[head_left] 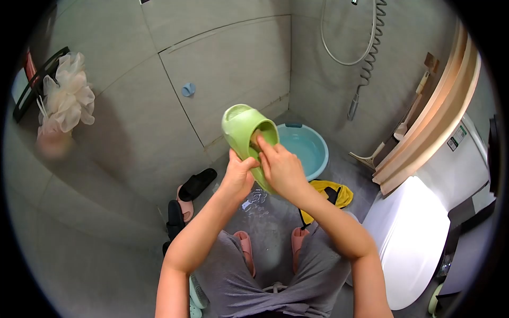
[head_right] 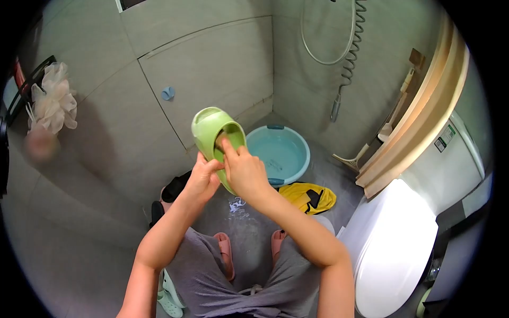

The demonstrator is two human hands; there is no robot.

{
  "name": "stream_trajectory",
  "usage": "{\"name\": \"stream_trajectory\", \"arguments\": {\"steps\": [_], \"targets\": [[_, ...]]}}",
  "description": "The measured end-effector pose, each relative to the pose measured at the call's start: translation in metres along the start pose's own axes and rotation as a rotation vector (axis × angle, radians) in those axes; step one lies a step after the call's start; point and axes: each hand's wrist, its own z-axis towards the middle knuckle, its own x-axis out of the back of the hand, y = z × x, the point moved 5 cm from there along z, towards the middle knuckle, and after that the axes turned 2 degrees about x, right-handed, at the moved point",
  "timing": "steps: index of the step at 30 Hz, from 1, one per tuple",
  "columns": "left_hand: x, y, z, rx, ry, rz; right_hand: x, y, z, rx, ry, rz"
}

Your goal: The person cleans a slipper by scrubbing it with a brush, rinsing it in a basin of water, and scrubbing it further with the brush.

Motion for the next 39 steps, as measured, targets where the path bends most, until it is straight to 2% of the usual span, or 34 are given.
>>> {"name": "stream_trajectory", "arguments": {"steps": [7, 9, 11, 13, 15, 17, 21, 23, 25, 26, 30, 32, 36, 39], "targets": [[0.001, 0.007, 0.002, -0.034, -0.031, 0.037, -0.007, 0.005, 0.014, -0.039, 0.045, -0.149], [0.009, 0.012, 0.006, -0.063, 0.006, 0.02, -0.01, -0.007, 0.003, -0.016, 0.011, -0.137], [0.021, 0.022, 0.009, -0.059, 0.069, 0.043, -0.017, -0.016, -0.006, 0.027, -0.131, -0.127], [0.019, 0.024, 0.005, -0.033, 0.035, 0.001, -0.016, -0.008, 0.002, 0.052, -0.075, -0.147], [0.014, 0.017, 0.002, -0.043, 0.011, 0.074, -0.009, 0.009, 0.019, 0.075, 0.086, -0.152], [0.01, 0.02, 0.002, -0.077, 0.014, 0.083, -0.009, 0.017, 0.02, 0.081, 0.092, -0.187], [0.022, 0.036, 0.007, -0.133, 0.059, 0.047, 0.003, 0.002, 0.003, 0.091, -0.046, -0.261], [0.023, 0.041, 0.006, -0.088, 0.051, 0.083, -0.001, 0.008, 0.003, 0.101, -0.119, -0.278], [0.011, 0.034, 0.002, -0.111, 0.043, 0.156, -0.004, 0.018, 0.014, 0.224, 0.11, -0.32], [0.01, 0.031, 0.002, -0.101, 0.048, 0.152, -0.007, 0.02, 0.016, 0.222, 0.138, -0.328], [0.021, 0.038, 0.01, -0.109, 0.106, 0.158, -0.017, 0.018, 0.006, 0.209, 0.053, -0.395], [0.024, 0.037, 0.013, -0.105, 0.116, 0.124, -0.02, 0.01, -0.005, 0.211, -0.059, -0.468], [0.018, 0.009, 0.011, -0.093, 0.112, 0.061, -0.036, 0.021, 0.009, 0.217, 0.016, -0.552], [0.013, 0.013, 0.011, -0.135, 0.144, 0.06, -0.035, 0.023, 0.008, 0.216, -0.003, -0.499]]}}
